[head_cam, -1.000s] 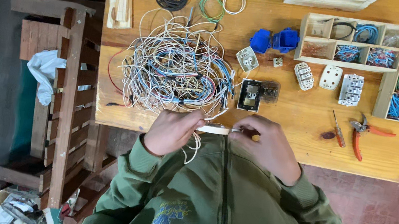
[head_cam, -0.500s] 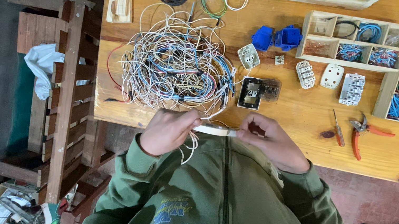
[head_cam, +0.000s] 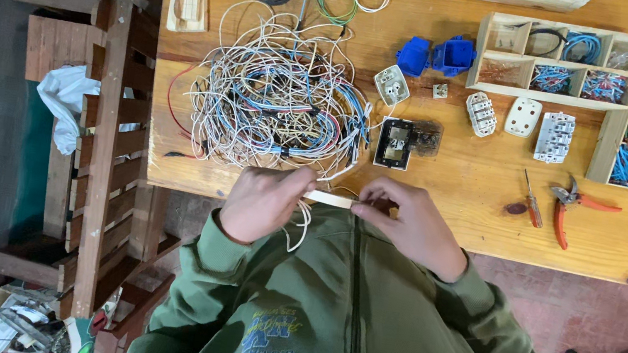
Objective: The person separates and untangles a bundle of wires by hand, pulling individual strands from the main mass and wrapping adhesive tape around one wire.
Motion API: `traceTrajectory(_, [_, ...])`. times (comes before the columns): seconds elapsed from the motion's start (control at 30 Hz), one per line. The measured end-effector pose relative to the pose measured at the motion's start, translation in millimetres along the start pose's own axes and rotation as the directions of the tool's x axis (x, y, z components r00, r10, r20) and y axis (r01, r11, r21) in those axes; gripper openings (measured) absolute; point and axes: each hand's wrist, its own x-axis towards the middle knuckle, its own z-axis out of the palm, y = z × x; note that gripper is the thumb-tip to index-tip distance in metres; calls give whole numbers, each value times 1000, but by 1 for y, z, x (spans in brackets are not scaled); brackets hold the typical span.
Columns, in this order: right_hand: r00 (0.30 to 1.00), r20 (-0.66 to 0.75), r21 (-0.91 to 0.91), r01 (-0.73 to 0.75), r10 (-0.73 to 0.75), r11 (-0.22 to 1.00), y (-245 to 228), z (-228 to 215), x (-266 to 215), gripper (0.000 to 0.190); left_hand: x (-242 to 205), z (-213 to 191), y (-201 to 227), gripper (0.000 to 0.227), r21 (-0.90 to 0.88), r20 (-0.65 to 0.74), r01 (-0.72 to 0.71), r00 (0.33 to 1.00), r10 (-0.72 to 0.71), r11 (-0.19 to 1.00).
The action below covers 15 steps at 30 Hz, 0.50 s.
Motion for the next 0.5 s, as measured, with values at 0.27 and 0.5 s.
traceTrajectory(0.27, [999,7,90,-39,39,995,10,4,4,13,7,-5,7,13,137,-37,-30,999,35,990])
traceTrajectory(0.5, [989,73,196,-140,128,971,31,-2,9,16,4,5,5,18,184,-94,-22,995,39,983])
